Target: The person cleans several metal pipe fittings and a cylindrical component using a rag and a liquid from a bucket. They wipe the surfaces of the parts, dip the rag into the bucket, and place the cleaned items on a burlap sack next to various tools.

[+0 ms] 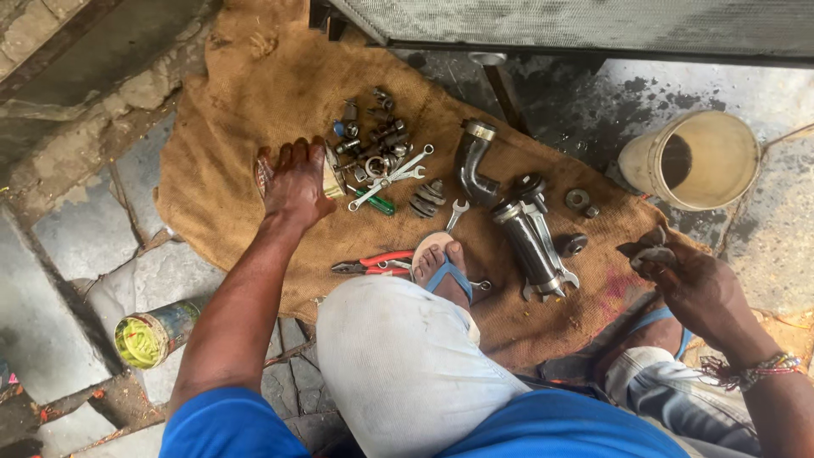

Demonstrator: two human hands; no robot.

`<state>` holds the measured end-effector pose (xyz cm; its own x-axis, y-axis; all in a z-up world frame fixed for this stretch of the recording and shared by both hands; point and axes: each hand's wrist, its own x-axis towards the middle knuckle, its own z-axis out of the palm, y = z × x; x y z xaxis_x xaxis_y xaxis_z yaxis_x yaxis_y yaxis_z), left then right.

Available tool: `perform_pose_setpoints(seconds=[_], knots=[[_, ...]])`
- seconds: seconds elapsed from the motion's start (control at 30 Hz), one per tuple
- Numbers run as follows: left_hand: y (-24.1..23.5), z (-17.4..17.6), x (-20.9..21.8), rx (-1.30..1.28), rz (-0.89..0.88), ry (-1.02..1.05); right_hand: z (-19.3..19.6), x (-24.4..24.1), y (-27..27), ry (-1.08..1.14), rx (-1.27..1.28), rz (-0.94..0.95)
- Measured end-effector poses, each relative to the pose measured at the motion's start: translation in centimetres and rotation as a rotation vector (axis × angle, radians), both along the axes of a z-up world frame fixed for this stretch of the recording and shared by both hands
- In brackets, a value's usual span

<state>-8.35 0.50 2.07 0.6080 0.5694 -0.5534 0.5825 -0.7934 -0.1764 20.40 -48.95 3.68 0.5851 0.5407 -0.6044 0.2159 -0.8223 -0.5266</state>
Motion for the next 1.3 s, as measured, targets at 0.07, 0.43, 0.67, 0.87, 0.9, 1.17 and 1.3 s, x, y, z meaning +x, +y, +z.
perform_pose_setpoints(seconds=[0.07, 0.43, 0.67, 0.87, 0.9, 1.17, 1.3], knots=[[0.1, -0.8, 0.0, 0.043, -0.036, 0.023, 0.0, 0.0, 0.0, -0.027, 0.078, 0.042], [0.5, -1.1, -2.9, 0.090, 0.182, -0.012, 0.3, 0.1, -0.3, -0.015, -0.076, 0.012], [-0.5, -3.1, -6.8, 0.101, 0.521, -0.118, -0.1, -0.1, 0.0, 0.097, 0.153, -0.070], [-0.6, -4.8, -7.4, 0.070, 0.729, 0.020, 0.2, 0.0, 0.2, 0.033, -0.101, -0.041], [-0.6, -5.0, -7.3, 0.075, 0.731, 0.008, 0.3, 0.0, 0.2, 0.030, -0.083, -0.031], [-2.4, -7.5, -5.7, 0.087, 0.433, -0.182, 0.7, -0.1, 0.5, 0.047, -0.102, -0.061], [-4.2, -9.5, -4.1, -0.151, 0.282, -0.534, 0.8, -0.3, 0.6, 0.025, -0.165, -0.035]])
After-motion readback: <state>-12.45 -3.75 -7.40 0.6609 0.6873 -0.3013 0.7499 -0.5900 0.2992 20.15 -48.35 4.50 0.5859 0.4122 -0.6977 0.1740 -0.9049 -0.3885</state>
